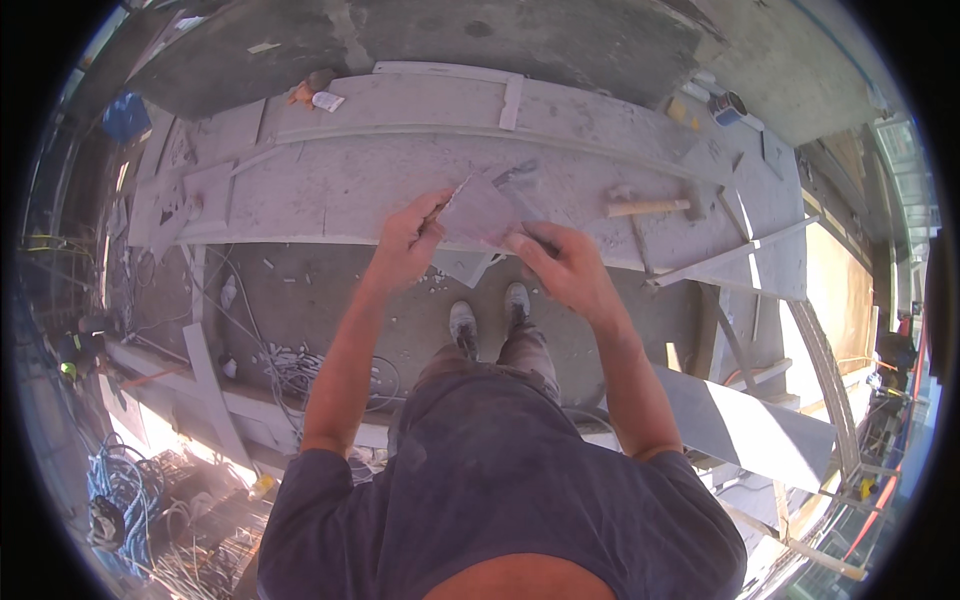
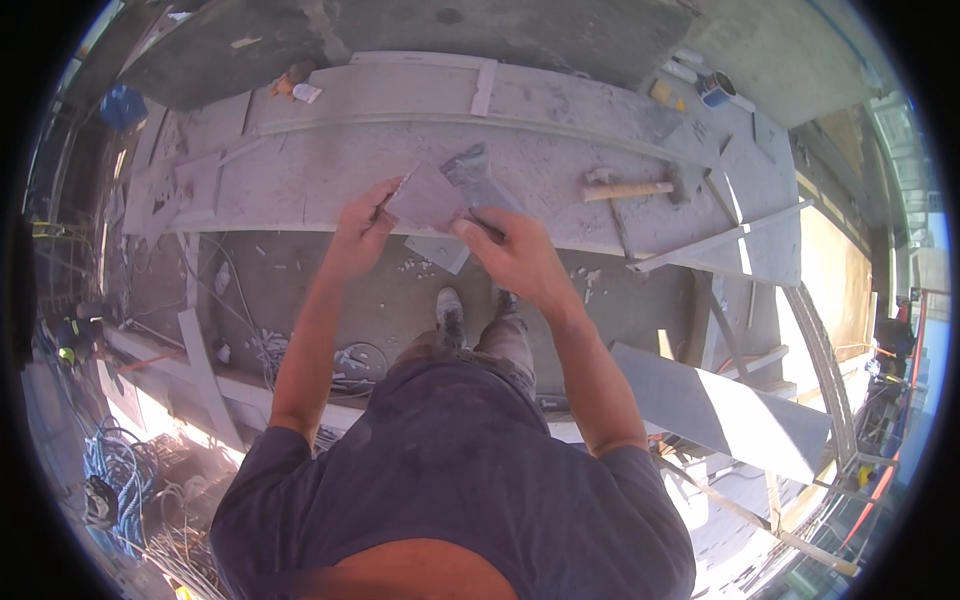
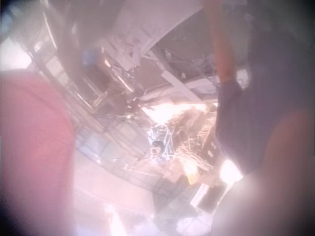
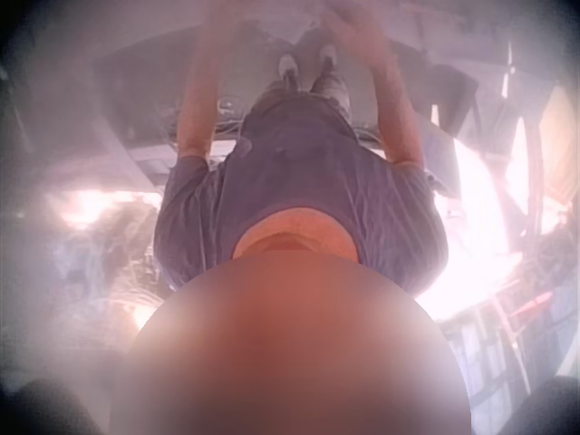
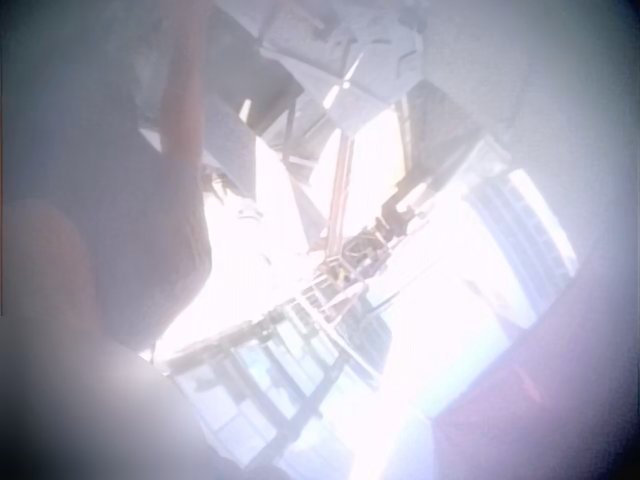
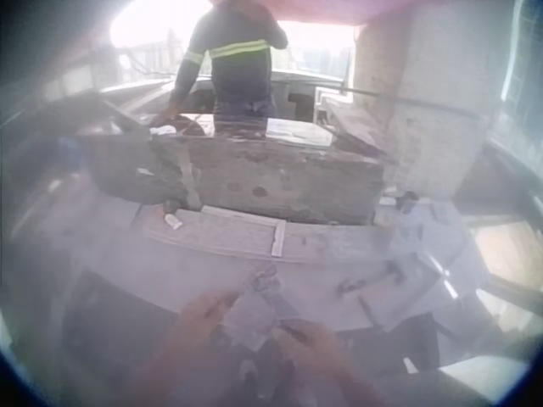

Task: The person uses a rubber mallet to repeatedly strike a large metal sheet on a workbench. They then use a spirit level to check alignment, remove a small piece of debris, and open a small bag of fasteners.

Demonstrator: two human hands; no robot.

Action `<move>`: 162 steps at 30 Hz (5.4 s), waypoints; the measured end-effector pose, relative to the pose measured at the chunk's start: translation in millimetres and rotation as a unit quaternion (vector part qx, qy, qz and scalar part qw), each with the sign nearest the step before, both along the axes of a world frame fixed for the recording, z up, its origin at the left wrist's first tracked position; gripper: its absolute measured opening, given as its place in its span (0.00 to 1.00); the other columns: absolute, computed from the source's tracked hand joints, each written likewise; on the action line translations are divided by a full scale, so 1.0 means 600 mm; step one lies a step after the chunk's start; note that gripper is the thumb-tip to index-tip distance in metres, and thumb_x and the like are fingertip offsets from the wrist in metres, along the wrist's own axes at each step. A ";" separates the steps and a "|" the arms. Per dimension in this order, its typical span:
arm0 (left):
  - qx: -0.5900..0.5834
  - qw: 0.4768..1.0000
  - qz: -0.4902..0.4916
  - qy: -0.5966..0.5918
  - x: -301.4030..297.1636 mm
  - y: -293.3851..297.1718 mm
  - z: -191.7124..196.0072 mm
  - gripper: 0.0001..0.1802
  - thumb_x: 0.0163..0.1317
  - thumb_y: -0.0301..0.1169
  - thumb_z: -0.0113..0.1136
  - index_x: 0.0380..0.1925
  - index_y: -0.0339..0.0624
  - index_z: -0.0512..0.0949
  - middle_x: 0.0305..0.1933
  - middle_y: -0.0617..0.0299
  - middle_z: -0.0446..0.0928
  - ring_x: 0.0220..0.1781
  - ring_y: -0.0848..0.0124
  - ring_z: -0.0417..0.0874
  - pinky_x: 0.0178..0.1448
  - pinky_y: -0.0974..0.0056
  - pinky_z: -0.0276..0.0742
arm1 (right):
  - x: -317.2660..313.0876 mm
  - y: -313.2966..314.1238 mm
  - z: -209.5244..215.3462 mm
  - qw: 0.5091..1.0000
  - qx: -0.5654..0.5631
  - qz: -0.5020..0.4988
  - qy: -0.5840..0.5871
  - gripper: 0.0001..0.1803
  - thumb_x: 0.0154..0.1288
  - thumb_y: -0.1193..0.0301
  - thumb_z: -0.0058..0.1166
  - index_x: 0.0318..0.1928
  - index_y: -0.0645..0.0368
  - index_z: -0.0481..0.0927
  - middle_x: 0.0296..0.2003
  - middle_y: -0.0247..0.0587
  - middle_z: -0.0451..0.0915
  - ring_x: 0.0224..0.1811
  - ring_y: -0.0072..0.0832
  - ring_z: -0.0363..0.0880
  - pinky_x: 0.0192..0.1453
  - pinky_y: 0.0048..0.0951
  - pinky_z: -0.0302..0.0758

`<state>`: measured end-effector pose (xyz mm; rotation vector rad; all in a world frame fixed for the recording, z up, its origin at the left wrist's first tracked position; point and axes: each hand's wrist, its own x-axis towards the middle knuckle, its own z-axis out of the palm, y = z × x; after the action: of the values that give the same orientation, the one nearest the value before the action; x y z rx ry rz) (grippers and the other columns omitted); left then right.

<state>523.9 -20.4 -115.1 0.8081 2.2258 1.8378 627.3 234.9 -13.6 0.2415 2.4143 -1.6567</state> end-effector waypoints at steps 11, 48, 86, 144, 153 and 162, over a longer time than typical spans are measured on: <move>0.267 0.936 0.094 -0.210 0.014 0.053 -0.009 0.25 0.88 0.35 0.58 0.77 0.36 0.69 0.57 0.64 0.79 0.52 0.75 0.78 0.55 0.65 0.75 | -0.007 -0.016 -0.046 0.958 -0.260 -0.124 0.000 0.21 0.85 0.57 0.58 0.59 0.64 0.85 0.34 0.32 0.83 0.26 0.16 0.74 0.31 0.24 0.70; 0.263 0.753 0.027 -0.602 0.118 0.105 -0.217 0.21 0.87 0.52 0.57 0.63 0.50 0.76 0.40 0.61 0.80 0.30 0.70 0.79 0.37 0.65 0.75 | -0.016 0.022 -0.250 0.970 0.108 -0.163 0.142 0.29 0.84 0.62 0.56 0.77 0.62 0.76 0.46 0.49 0.87 0.36 0.40 0.86 0.41 0.43 0.82; -0.024 0.949 0.188 -0.251 0.106 0.285 -0.493 0.32 0.82 0.53 0.56 0.60 0.28 0.76 0.55 0.31 0.85 0.57 0.37 0.89 0.60 0.37 0.81 | -0.153 -0.091 -0.340 0.852 0.505 0.104 -0.086 0.22 0.73 0.60 0.64 0.64 0.51 0.87 0.58 0.63 0.84 0.57 0.65 0.89 0.60 0.63 0.84; -0.302 0.935 0.087 -0.165 -0.221 -0.029 -0.367 0.19 0.67 0.41 0.77 0.52 0.43 0.90 0.58 0.47 0.87 0.55 0.47 0.92 0.62 0.48 0.87 | -0.453 0.063 -0.362 0.848 0.281 0.414 -0.175 0.18 0.69 0.56 0.65 0.53 0.44 0.97 0.30 0.39 0.91 0.39 0.42 0.92 0.53 0.45 0.85; -0.322 0.936 0.124 -0.068 -0.210 -0.053 -0.426 0.17 0.66 0.39 0.76 0.50 0.42 0.89 0.55 0.47 0.87 0.59 0.47 0.89 0.65 0.47 0.84 | -0.389 0.087 -0.308 0.854 0.270 0.430 -0.113 0.21 0.69 0.57 0.64 0.60 0.37 0.95 0.45 0.44 0.94 0.52 0.49 0.92 0.59 0.48 0.87; -0.325 0.936 0.078 -0.112 -0.218 -0.043 -0.398 0.19 0.65 0.39 0.77 0.54 0.46 0.91 0.58 0.46 0.87 0.65 0.44 0.86 0.70 0.45 0.81 | -0.479 0.057 -0.342 0.776 0.407 0.478 -0.064 0.22 0.68 0.54 0.67 0.60 0.40 0.95 0.47 0.45 0.94 0.52 0.49 0.92 0.59 0.49 0.87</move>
<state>393.0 -46.1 -353.9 0.2866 2.5424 1.0324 339.8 269.2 -218.9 -0.6434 2.3008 -0.1249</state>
